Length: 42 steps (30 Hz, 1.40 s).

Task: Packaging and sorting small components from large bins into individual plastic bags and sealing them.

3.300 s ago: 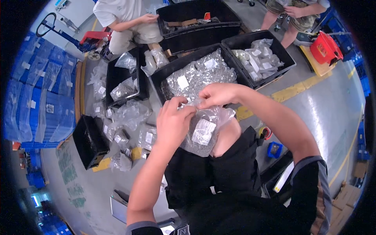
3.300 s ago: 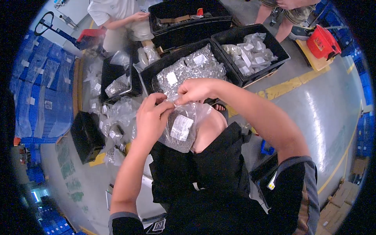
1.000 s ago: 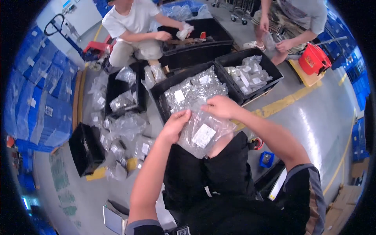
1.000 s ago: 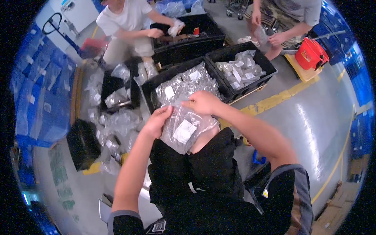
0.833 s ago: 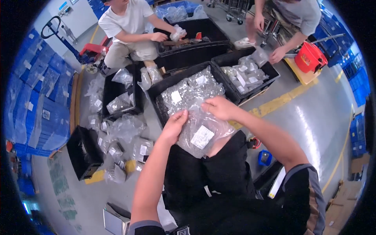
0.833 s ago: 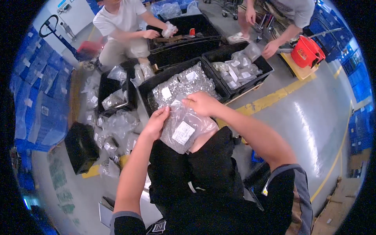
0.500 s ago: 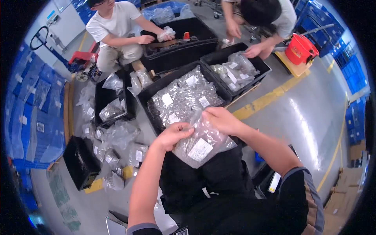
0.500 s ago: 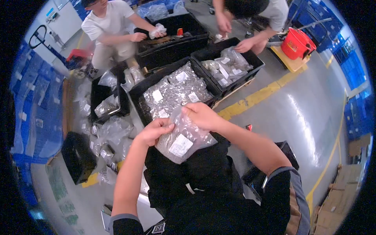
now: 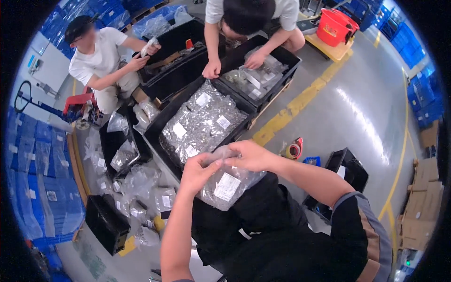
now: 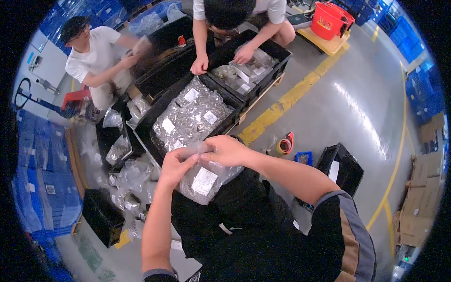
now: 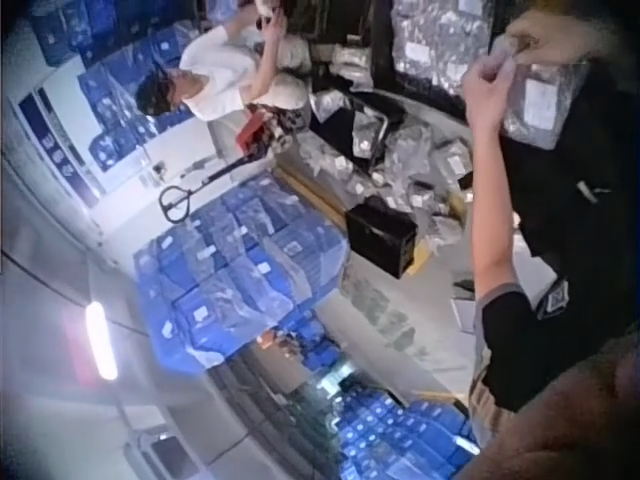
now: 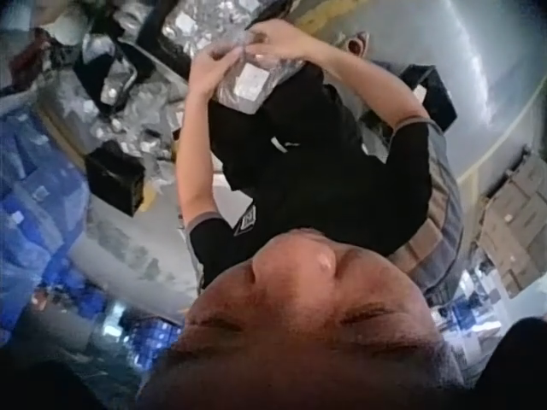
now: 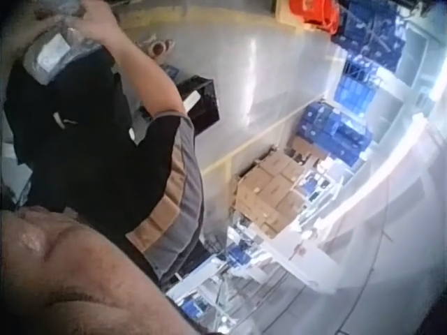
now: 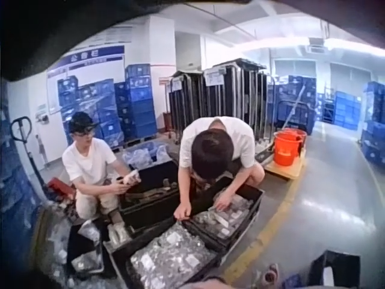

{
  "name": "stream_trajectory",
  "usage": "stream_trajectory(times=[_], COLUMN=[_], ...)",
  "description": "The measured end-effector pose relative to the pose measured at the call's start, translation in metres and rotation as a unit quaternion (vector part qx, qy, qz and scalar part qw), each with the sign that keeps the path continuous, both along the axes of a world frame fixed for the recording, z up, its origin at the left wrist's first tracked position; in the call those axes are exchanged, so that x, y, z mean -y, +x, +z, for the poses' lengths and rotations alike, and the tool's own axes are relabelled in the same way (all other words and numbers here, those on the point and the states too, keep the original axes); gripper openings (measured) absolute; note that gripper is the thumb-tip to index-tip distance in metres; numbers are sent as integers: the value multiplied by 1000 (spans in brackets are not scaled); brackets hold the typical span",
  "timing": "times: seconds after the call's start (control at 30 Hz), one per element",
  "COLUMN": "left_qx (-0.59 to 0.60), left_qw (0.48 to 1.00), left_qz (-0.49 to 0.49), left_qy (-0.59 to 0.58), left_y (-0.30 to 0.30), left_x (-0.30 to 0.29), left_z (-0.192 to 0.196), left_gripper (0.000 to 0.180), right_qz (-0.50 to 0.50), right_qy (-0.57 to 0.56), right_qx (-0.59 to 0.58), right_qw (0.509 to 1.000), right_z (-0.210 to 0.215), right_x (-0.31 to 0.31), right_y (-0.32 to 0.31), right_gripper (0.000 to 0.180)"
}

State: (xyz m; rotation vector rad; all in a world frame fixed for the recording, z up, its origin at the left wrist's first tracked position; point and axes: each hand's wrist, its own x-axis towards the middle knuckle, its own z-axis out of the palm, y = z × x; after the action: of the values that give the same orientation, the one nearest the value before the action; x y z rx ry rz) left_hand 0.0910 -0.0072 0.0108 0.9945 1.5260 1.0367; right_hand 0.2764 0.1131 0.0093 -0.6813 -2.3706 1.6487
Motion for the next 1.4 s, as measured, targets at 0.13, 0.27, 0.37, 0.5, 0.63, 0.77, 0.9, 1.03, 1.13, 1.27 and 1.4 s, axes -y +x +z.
stream_trajectory(times=[0.13,0.27,0.37,0.5,0.63,0.77,0.9,1.03,1.13,1.27,1.4], left_qx=[-114,60,83,-8,-68,-86,-94,-139,-163,-47,-33], left_qw=[992,993,991,998,994,993,993,986,985,997,996], left_qz=[28,55,24,55,82,77,75,81,47,20,31], left_qy=[-44,-86,-99,-19,9,-19,-16,36,39,-60,-82], left_y=[-6,-16,-18,-12,-9,-12,-11,-12,-9,-9,-13], left_x=[0,-14,-17,-14,-16,-20,-20,-15,-14,-26,-32], left_z=[-18,-22,-24,-32,-38,-30,-29,-34,-24,-19,-25], left_gripper=[27,33,35,31,26,25,26,23,21,24,22], right_qz=[-35,-37,-20,-35,-53,-92,-135,-111,-125,-149,-151], right_qy=[-17,-167,-180,-220,-229,-121,-51,-86,-91,-100,-109], right_qx=[11,10,-14,-12,3,0,10,43,15,-6,-38], right_qw=[999,985,983,975,972,988,990,989,988,984,982], right_z=[-7,-20,-25,-16,-24,-33,-45,-44,-39,-45,-50], right_x=[-1,-8,-13,-14,-17,-15,-12,-13,-8,-5,-11], right_y=[0,5,8,11,10,4,2,7,10,7,3], right_gripper=[30,32,36,36,32,27,32,32,33,33,33])
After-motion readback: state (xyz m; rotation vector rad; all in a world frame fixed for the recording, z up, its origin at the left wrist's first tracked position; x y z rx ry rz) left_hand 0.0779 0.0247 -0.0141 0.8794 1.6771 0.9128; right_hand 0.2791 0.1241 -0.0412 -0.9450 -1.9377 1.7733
